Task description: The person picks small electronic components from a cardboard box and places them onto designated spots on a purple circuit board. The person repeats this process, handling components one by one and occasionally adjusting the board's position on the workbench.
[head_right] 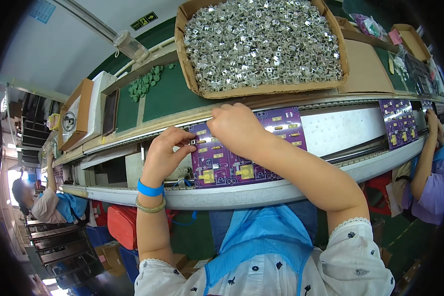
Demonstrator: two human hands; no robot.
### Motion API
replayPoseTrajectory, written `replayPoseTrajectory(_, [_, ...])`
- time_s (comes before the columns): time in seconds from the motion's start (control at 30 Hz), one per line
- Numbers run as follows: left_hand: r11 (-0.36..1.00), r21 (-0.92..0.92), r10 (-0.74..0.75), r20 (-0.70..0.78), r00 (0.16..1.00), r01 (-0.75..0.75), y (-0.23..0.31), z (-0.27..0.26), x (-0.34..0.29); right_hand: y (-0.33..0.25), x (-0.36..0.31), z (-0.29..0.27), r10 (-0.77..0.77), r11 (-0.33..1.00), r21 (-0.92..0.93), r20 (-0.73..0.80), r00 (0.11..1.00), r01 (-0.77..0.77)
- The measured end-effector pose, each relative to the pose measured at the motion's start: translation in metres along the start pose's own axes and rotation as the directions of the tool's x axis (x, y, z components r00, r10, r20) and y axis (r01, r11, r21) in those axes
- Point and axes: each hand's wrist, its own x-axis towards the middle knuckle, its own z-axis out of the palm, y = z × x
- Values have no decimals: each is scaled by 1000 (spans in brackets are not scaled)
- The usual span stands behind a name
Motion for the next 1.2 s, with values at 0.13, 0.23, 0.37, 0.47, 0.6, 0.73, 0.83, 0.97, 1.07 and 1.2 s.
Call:
replayPoseTrajectory(0.13, [997, 39, 67, -54, 996, -65, 12, -10, 2, 8, -3, -36, 28, 987, 163, -109, 994, -10])
replayPoseTrajectory(0.23, [996, 49, 77, -98, 992, -73, 41, -19, 26, 40, 7, -67, 195, 973, 167, -243, 950, -157])
replayPoseTrajectory(0.37, [931, 255, 315, -210, 926, -260, 65, -8, 76, 76, 17, -77, 305, 951, -21, -83, 949, -308])
replayPoseTrajectory(0.47, [920, 318, 299, -193, 934, -229, 69, 16, 117, 80, 23, -80, 370, 929, -24, 11, 929, -370])
replayPoseTrajectory(0.6, [893, 432, 191, -107, 976, -128, 65, 32, 147, 79, 30, -61, 362, 929, -59, -68, 930, -366])
replayPoseTrajectory(0.73, [896, 438, 126, -93, 988, -74, 64, 42, 153, 76, 26, -56, 368, 927, -23, -128, 921, -373])
replayPoseTrajectory(0.83, [899, 432, 130, -100, 987, -74, 62, 43, 151, 74, 25, -55, 409, 912, 16, -118, 905, -410])
replayPoseTrajectory(0.97, [901, 414, 190, -110, 976, -129, 63, 42, 145, 75, 18, -61, 409, 905, 208, -191, 893, -370])
replayPoseTrajectory(1.07, [880, 440, 254, -115, 960, -180, 59, 43, 145, 82, 1, -58, 295, 934, 310, -385, 875, -178])
replayPoseTrajectory(1.2, [890, 448, 206, -224, 953, -87, 63, 47, 149, 87, -12, -56, 257, 956, 228, -347, 902, -184])
